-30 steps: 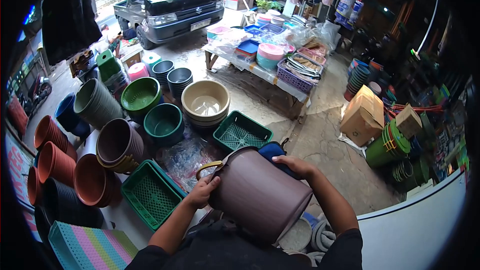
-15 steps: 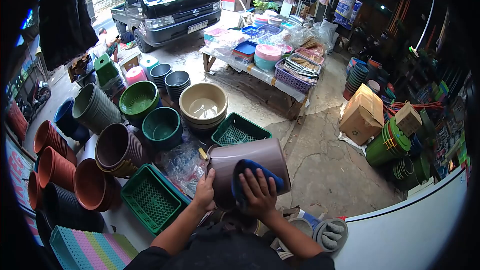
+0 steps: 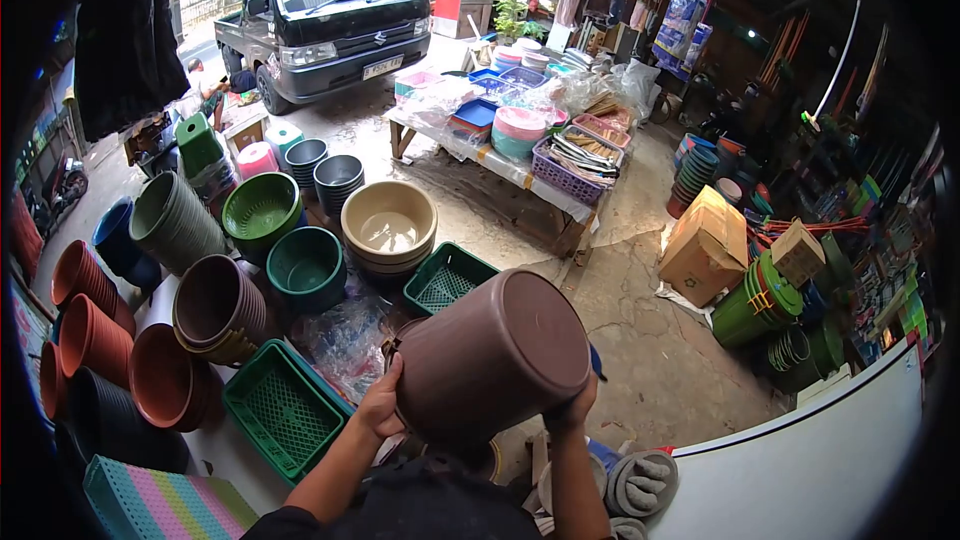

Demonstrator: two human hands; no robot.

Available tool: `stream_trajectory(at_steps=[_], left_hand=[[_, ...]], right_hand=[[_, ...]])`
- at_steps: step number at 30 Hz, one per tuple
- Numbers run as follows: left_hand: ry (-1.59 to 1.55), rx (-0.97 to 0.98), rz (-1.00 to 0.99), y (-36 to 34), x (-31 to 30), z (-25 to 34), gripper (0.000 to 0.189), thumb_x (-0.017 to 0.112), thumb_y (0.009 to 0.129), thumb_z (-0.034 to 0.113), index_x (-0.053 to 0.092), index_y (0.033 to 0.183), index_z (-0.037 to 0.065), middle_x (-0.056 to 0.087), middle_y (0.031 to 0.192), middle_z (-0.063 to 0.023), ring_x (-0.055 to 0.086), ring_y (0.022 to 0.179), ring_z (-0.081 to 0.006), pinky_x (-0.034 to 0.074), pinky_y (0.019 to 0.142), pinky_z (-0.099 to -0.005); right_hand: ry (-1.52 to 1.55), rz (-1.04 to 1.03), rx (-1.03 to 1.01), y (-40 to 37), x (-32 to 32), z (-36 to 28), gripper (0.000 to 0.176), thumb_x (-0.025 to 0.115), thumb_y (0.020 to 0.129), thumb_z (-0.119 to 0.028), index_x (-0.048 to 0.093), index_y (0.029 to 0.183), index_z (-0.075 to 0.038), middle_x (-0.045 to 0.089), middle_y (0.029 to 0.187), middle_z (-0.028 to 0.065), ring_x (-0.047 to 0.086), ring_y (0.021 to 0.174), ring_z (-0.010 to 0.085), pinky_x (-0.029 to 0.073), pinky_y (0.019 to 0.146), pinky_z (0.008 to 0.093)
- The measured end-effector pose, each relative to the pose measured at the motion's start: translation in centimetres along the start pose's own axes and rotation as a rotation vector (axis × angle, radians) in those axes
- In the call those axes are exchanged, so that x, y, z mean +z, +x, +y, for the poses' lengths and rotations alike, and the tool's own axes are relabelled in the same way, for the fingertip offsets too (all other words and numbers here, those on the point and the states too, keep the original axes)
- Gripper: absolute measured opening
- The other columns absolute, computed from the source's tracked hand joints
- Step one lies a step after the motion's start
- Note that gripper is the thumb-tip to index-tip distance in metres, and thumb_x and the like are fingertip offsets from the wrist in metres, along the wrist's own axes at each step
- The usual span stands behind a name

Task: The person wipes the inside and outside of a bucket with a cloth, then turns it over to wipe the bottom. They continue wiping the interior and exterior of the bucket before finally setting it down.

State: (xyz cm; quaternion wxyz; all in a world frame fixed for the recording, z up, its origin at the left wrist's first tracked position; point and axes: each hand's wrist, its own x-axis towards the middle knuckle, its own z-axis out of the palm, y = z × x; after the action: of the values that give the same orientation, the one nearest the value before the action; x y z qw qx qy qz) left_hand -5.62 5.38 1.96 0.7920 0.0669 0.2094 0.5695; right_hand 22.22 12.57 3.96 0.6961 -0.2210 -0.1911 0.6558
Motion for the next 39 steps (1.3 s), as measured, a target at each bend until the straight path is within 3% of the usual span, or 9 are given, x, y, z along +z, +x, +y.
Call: stream_trajectory(at_steps=[3,6,11,14,16,24,28,32,39], left_hand=[[0.122,0.071,0.013,-0.8,0.2,0.4,0.060,0.054,0.098,0.040,0.038,0.141,0.001,0.052,0.135,-0.0189,0.055,0.121,-0.0315,0.048,0.099,-0.0452],[0.272,0.085,0.091,-1.7,0.6,0.9,0.056,0.065,0.093,0.031,0.045,0.135,-0.001,0.058,0.127,-0.0158,0.060,0.112,-0.0258,0.052,0.093,-0.0400],[0.663,0.046,0.132,-2.4,1.6,0.8,0.050,0.069,0.090,0.027,0.052,0.128,-0.001,0.064,0.114,-0.0117,0.064,0.101,-0.0214,0.053,0.089,-0.0361],[0.681,0.176,0.181,-2.2,1.8,-0.2,0.042,0.068,0.092,0.026,0.058,0.121,-0.003,0.067,0.108,-0.0111,0.065,0.096,-0.0195,0.054,0.085,-0.0324],[0.630,0.192,0.222,-2.1,1.4,-0.6,0.041,0.066,0.093,0.025,0.057,0.122,-0.003,0.066,0.110,-0.0117,0.065,0.097,-0.0203,0.053,0.086,-0.0334],[0.091,0.197,0.255,-2.1,-2.0,-0.1,0.048,0.058,0.098,0.029,0.046,0.134,-0.001,0.058,0.125,-0.0179,0.061,0.112,-0.0310,0.051,0.094,-0.0442],[0.069,0.108,0.071,-2.0,-3.7,0.6,0.061,0.046,0.099,0.045,0.040,0.141,0.000,0.050,0.138,-0.0204,0.050,0.126,-0.0361,0.041,0.105,-0.0527],[0.088,-0.006,0.047,-2.2,-4.1,0.7,0.064,0.044,0.100,0.048,0.038,0.142,0.001,0.048,0.140,-0.0199,0.049,0.127,-0.0360,0.040,0.106,-0.0524],[0.244,-0.077,0.090,-2.0,-6.2,0.2,0.061,0.041,0.101,0.045,0.038,0.142,0.000,0.048,0.140,-0.0222,0.050,0.127,-0.0368,0.042,0.104,-0.0522]], right_hand=[[-0.415,-0.355,0.227,3.8,-4.0,-3.4,0.059,0.040,0.099,-0.040,0.044,0.136,0.005,0.056,0.130,0.0212,0.059,0.115,0.0304,0.049,0.097,0.0407],[-0.550,-0.055,0.666,5.8,-1.4,-6.6,0.054,0.048,0.096,-0.034,0.052,0.129,0.007,0.063,0.120,0.0205,0.065,0.104,0.0297,0.052,0.093,0.0381],[-1.142,-0.401,0.943,6.6,3.7,-7.7,0.047,0.058,0.091,-0.032,0.057,0.123,0.003,0.068,0.105,0.0138,0.067,0.090,0.0202,0.053,0.079,0.0326],[-1.631,-0.707,0.797,3.8,9.1,-6.6,0.053,0.057,0.091,-0.035,0.051,0.134,-0.004,0.063,0.117,0.0165,0.062,0.107,0.0260,0.049,0.091,0.0371],[-1.943,-1.013,0.042,2.2,7.7,-4.2,0.060,0.057,0.089,-0.038,0.045,0.140,-0.010,0.051,0.137,0.0161,0.048,0.127,0.0319,0.036,0.106,0.0449],[-1.858,-1.010,-0.611,-5.3,6.0,-1.9,0.070,0.064,0.075,-0.034,0.049,0.141,-0.014,0.038,0.152,0.0070,0.026,0.144,0.0338,0.014,0.116,0.0516],[-1.609,-0.730,-0.751,-5.7,1.5,-1.0,0.068,0.056,0.078,-0.032,0.048,0.141,-0.007,0.039,0.148,0.0199,0.031,0.141,0.0373,0.013,0.116,0.0505],[-0.999,-0.431,-0.458,-5.6,0.3,-0.4,0.056,0.049,0.080,-0.014,0.048,0.134,0.003,0.042,0.145,0.0231,0.036,0.138,0.0358,0.021,0.115,0.0461],[-0.987,-0.280,0.104,-0.4,-1.9,-1.3,0.043,0.046,0.093,-0.023,0.055,0.124,0.005,0.053,0.134,0.0232,0.044,0.128,0.0362,0.027,0.110,0.0403]])
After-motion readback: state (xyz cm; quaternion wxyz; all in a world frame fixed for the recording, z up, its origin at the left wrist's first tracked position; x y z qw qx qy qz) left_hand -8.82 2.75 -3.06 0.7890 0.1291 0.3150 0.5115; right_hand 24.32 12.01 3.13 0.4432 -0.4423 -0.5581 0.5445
